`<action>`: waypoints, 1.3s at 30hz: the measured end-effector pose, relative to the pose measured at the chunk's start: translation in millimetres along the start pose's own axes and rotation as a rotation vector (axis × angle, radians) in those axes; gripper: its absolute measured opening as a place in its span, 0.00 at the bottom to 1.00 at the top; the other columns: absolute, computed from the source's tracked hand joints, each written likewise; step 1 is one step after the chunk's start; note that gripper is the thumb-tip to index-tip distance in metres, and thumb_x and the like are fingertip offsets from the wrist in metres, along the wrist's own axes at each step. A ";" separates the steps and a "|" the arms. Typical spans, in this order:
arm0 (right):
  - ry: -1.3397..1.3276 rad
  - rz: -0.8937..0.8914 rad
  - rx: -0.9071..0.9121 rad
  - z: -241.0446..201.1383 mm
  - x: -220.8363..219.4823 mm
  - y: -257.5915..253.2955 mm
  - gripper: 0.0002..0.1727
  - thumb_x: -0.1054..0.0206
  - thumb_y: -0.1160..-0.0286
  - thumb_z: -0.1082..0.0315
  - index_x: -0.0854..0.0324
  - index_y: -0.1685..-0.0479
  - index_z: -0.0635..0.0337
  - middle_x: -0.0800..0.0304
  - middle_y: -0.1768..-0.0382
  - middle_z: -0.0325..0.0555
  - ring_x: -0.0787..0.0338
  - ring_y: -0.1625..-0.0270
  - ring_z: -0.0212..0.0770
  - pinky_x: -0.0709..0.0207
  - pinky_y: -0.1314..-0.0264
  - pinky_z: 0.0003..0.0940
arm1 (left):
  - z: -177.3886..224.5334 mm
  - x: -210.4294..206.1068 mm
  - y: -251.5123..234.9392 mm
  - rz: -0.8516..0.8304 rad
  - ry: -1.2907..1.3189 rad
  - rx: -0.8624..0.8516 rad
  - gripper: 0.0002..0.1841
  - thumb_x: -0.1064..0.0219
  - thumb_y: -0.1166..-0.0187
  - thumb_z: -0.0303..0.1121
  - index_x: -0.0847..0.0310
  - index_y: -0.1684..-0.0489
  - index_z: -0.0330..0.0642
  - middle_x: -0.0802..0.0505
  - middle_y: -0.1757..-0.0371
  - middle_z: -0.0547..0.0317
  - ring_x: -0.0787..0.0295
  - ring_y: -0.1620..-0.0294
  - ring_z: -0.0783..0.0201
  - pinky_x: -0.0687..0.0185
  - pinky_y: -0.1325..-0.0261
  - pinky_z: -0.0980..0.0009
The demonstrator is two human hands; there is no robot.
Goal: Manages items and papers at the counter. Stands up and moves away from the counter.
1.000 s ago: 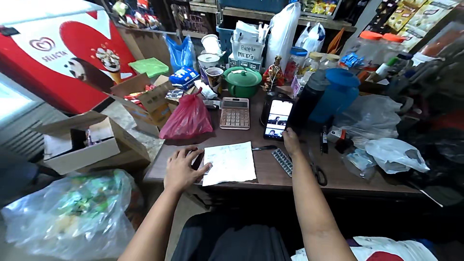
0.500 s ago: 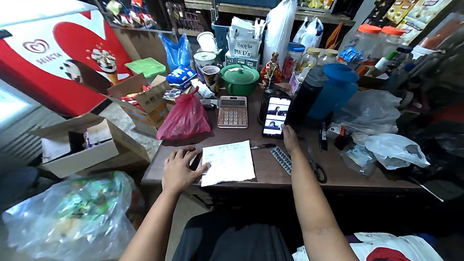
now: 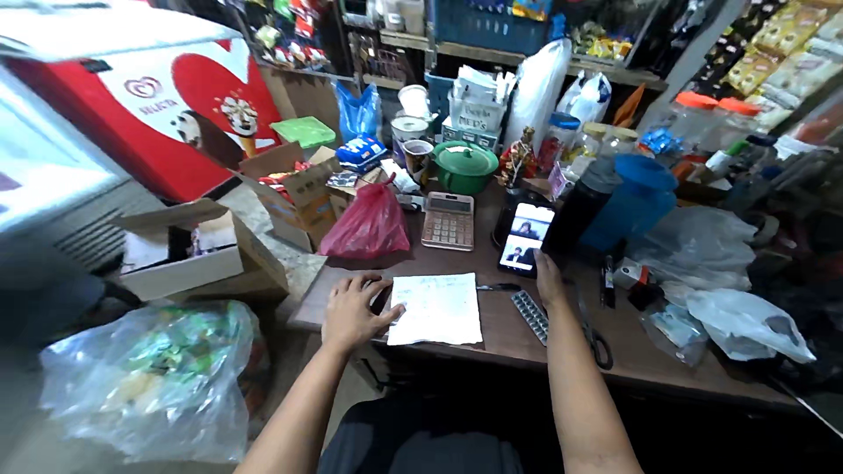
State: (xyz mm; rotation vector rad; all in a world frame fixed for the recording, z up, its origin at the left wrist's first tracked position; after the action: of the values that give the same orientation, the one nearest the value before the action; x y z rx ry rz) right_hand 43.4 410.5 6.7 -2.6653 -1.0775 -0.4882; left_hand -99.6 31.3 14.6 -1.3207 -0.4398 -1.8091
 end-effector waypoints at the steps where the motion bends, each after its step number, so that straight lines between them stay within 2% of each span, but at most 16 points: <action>1: 0.016 -0.002 0.007 -0.7 -0.3 -0.7 0.31 0.58 0.04 0.52 0.25 0.25 0.72 0.22 0.26 0.68 0.24 0.20 0.54 0.37 0.15 0.51 | 0.1 -0.2 -0.2 -0.011 -0.002 0.008 0.37 0.35 0.31 0.71 0.15 0.29 0.58 0.18 0.21 0.51 0.29 0.19 0.39 0.40 0.20 0.36; 5: 0.050 0.002 -0.001 -5.8 -1.5 2.0 0.25 0.53 0.06 0.63 0.26 0.31 0.79 0.21 0.32 0.72 0.21 0.27 0.54 0.33 0.21 0.49 | -0.2 0.2 -0.4 -0.030 0.002 0.016 0.37 0.36 0.31 0.71 0.16 0.28 0.59 0.18 0.21 0.55 0.30 0.17 0.44 0.42 0.17 0.40; 8: 0.038 0.026 -0.011 -2.5 -1.8 1.3 0.22 0.50 0.08 0.66 0.27 0.30 0.77 0.18 0.34 0.70 0.19 0.30 0.53 0.30 0.23 0.48 | 0.6 0.2 -0.6 -0.042 0.010 0.015 0.37 0.37 0.31 0.72 0.16 0.27 0.59 0.19 0.20 0.56 0.31 0.16 0.45 0.42 0.17 0.41; 12: -0.014 0.047 0.004 -6.6 -0.8 5.1 0.30 0.57 0.03 0.56 0.29 0.24 0.77 0.25 0.24 0.71 0.25 0.20 0.53 0.38 0.15 0.48 | 0.2 -0.3 -0.7 -0.073 0.029 0.025 0.36 0.36 0.30 0.70 0.17 0.26 0.60 0.21 0.19 0.57 0.33 0.15 0.48 0.45 0.15 0.43; 17: -0.136 0.101 0.051 -6.2 0.6 4.6 0.32 0.61 0.03 0.55 0.33 0.20 0.75 0.30 0.19 0.66 0.29 0.16 0.48 0.40 0.12 0.44 | -3.0 -3.6 -1.1 -0.097 0.059 0.040 0.36 0.37 0.30 0.70 0.18 0.26 0.61 0.22 0.18 0.57 0.34 0.15 0.48 0.45 0.14 0.44; 20: -0.199 0.113 0.014 -2.4 1.2 4.2 0.33 0.63 0.03 0.53 0.38 0.15 0.72 0.35 0.15 0.64 0.32 0.14 0.47 0.41 0.12 0.43 | -1.8 -1.7 -0.3 -0.099 0.070 0.039 0.36 0.37 0.29 0.70 0.18 0.26 0.60 0.22 0.18 0.57 0.34 0.14 0.49 0.46 0.14 0.44; 24: -0.207 0.134 -0.002 -1.1 1.6 2.7 0.33 0.63 0.03 0.52 0.37 0.15 0.70 0.32 0.16 0.61 0.30 0.15 0.45 0.38 0.13 0.43 | -0.5 -0.8 0.6 -0.100 0.071 0.036 0.36 0.37 0.28 0.69 0.18 0.26 0.59 0.21 0.19 0.56 0.35 0.14 0.48 0.48 0.13 0.44; 31: -0.215 0.121 -0.058 -1.1 1.3 5.3 0.33 0.64 0.03 0.51 0.37 0.14 0.66 0.32 0.16 0.58 0.30 0.15 0.44 0.38 0.13 0.43 | 1.9 -0.2 2.8 -0.117 0.071 0.023 0.36 0.37 0.28 0.69 0.19 0.25 0.58 0.22 0.18 0.56 0.35 0.14 0.49 0.49 0.12 0.45; 33: -0.219 0.112 -0.077 -1.7 1.2 6.4 0.33 0.63 0.03 0.51 0.38 0.14 0.66 0.34 0.14 0.59 0.33 0.14 0.45 0.41 0.12 0.45 | 2.0 -0.7 3.2 -0.122 0.071 0.021 0.36 0.37 0.28 0.69 0.19 0.25 0.58 0.22 0.18 0.55 0.36 0.13 0.48 0.49 0.12 0.45; 39: -0.322 0.097 -0.104 -7.6 1.0 13.6 0.31 0.65 0.03 0.54 0.42 0.12 0.65 0.35 0.15 0.58 0.31 0.16 0.43 0.36 0.15 0.40 | 0.9 0.7 4.7 -0.124 0.087 0.032 0.35 0.37 0.27 0.69 0.19 0.25 0.58 0.21 0.18 0.55 0.35 0.13 0.49 0.49 0.12 0.44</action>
State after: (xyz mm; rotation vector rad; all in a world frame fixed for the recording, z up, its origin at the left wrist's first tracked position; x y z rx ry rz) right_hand 52.0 399.0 13.0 -2.9423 -1.0185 -0.0992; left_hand -95.4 28.9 14.7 -1.2105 -0.5108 -1.9453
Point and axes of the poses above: each hand's wrist, its own y-axis away from the middle knuckle, its own x-axis out of the back of the hand, z = x × y, the point moved 9 cm from there along -y, towards the middle knuckle
